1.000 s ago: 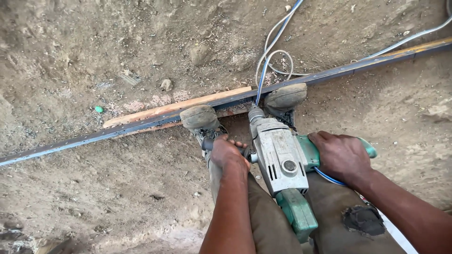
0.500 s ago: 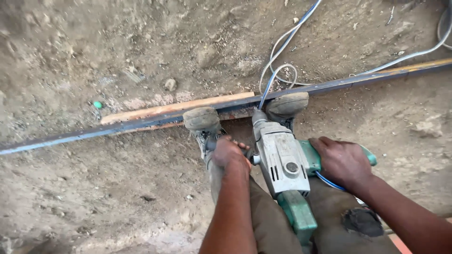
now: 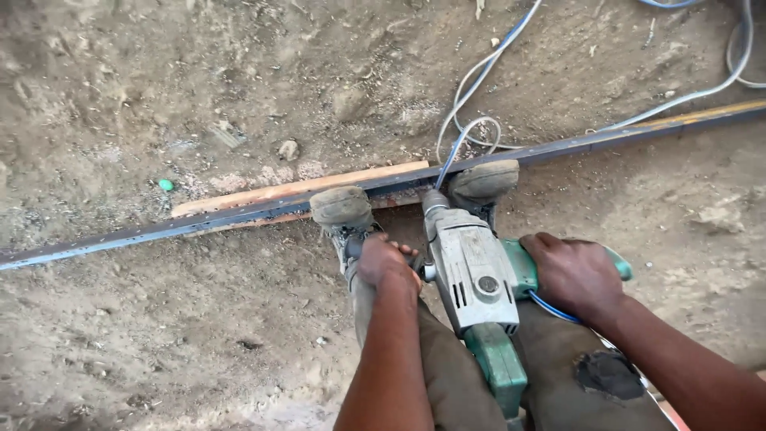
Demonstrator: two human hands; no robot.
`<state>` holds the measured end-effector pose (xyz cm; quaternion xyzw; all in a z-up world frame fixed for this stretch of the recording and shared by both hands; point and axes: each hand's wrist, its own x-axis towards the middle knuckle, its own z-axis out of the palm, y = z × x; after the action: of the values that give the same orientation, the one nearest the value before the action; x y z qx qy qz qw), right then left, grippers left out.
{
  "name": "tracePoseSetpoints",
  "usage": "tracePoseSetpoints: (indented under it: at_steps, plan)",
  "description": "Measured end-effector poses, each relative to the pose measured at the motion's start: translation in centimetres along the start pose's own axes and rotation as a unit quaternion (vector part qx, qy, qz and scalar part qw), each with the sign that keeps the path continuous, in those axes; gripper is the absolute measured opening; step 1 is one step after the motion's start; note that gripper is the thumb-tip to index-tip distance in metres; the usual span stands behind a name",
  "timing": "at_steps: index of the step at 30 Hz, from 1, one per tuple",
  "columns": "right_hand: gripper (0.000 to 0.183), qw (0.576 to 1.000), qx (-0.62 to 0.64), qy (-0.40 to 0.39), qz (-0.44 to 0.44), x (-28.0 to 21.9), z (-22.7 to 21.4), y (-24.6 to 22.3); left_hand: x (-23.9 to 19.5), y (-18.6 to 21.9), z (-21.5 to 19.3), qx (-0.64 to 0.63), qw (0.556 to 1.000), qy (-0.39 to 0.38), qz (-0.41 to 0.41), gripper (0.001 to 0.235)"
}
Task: Using a power drill to create holes in a metal profile on the ground.
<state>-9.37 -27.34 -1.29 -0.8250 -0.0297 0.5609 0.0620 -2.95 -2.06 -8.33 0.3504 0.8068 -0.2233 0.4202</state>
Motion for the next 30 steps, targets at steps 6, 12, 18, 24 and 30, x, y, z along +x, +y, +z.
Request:
tracePoseSetpoints:
  at_steps: [6,12,18,24,30]
  plan:
    - [0.030,0.994,-0.009,0.103,-0.029,-0.3,-0.2,0.5,-1.6,-0.4,0.6,-0.080,0.995,0.040,0.045,0.025]
    - [0.042,0.999,-0.021,-0.026,0.007,-0.2,-0.1,0.5,-5.5,1.2,1.9,-0.017,0.993,0.112,0.009,0.015]
    - [0.046,0.999,-0.030,-0.040,0.021,-0.1,0.1,0.3,-5.0,1.4,1.8,-0.024,0.994,0.107,0.017,0.025]
    - [0.034,1.000,-0.025,-0.011,0.006,-0.1,0.1,0.1,-4.6,1.7,1.4,-0.012,0.993,0.119,0.023,0.028]
    - [0.022,0.998,-0.019,0.057,-0.023,-0.6,0.2,0.3,-3.6,1.4,0.6,0.022,0.997,0.060,-0.034,0.041]
